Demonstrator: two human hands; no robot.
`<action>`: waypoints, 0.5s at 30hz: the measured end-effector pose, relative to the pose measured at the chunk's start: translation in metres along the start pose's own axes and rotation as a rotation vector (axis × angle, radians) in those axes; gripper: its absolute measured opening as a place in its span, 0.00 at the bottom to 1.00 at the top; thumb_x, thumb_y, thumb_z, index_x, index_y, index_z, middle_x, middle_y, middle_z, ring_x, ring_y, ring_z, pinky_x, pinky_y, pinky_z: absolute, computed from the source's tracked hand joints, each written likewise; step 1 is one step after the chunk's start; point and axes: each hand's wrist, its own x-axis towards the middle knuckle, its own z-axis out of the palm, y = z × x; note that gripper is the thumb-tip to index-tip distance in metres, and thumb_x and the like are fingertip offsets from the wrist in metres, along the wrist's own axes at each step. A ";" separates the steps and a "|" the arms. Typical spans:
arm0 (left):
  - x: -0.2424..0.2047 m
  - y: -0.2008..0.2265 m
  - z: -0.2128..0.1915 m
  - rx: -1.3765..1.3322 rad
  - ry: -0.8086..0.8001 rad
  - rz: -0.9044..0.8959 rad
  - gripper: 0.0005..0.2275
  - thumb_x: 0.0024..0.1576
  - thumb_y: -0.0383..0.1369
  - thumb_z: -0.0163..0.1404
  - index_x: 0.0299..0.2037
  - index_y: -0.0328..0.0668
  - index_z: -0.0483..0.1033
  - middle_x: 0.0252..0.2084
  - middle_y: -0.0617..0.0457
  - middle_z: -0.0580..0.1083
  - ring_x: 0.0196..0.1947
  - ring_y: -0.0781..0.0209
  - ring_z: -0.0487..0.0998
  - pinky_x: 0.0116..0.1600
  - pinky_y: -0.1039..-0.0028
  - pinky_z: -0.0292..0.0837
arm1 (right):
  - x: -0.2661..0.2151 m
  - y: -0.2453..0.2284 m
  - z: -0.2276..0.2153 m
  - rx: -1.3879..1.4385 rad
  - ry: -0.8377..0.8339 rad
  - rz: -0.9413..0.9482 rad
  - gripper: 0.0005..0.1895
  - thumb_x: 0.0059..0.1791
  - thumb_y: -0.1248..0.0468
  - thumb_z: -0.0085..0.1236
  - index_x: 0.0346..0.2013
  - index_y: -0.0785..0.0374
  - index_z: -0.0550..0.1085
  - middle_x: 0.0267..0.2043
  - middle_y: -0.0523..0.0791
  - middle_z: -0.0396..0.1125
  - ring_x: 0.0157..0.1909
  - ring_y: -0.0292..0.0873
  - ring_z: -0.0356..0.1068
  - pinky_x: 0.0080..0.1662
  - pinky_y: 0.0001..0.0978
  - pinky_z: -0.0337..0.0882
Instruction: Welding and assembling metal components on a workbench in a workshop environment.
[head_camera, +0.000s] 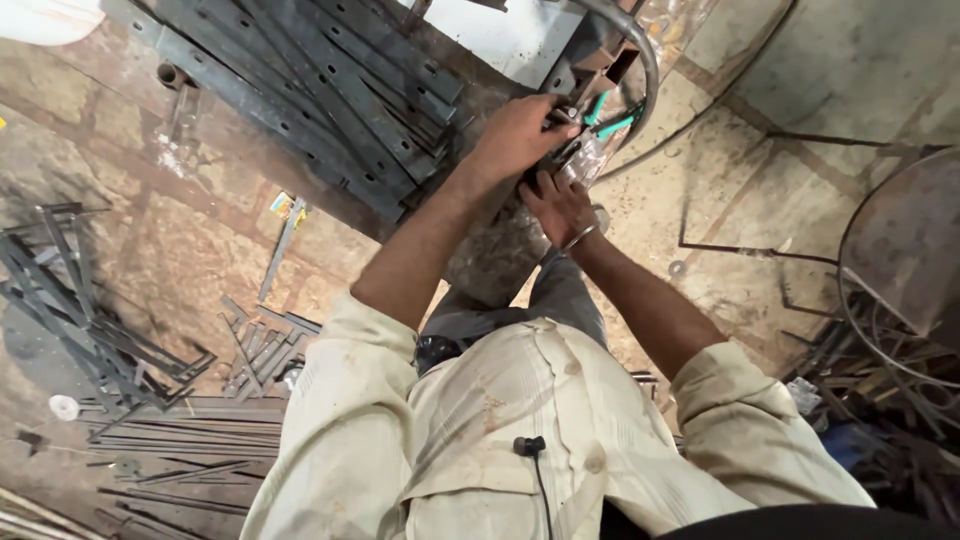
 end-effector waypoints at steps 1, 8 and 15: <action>0.000 0.004 -0.002 -0.005 0.009 0.001 0.24 0.55 0.50 0.57 0.50 0.35 0.78 0.43 0.37 0.79 0.43 0.38 0.80 0.45 0.54 0.73 | 0.001 0.000 -0.002 -0.008 -0.002 -0.006 0.23 0.48 0.61 0.52 0.59 0.50 0.75 0.55 0.46 0.65 0.53 0.50 0.66 0.44 0.42 0.71; 0.002 0.017 -0.016 0.030 -0.091 -0.141 0.17 0.56 0.46 0.58 0.44 0.40 0.80 0.38 0.42 0.80 0.40 0.43 0.81 0.44 0.55 0.73 | -0.004 0.003 0.013 -0.140 -0.024 -0.103 0.14 0.48 0.58 0.51 0.48 0.48 0.74 0.55 0.41 0.65 0.50 0.44 0.67 0.42 0.40 0.70; 0.006 0.003 -0.008 0.035 -0.164 -0.174 0.18 0.56 0.49 0.56 0.39 0.40 0.78 0.35 0.43 0.79 0.37 0.45 0.82 0.43 0.55 0.74 | -0.021 0.005 0.039 -0.122 -0.036 -0.068 0.13 0.50 0.56 0.49 0.48 0.40 0.73 0.54 0.41 0.65 0.50 0.44 0.70 0.46 0.40 0.70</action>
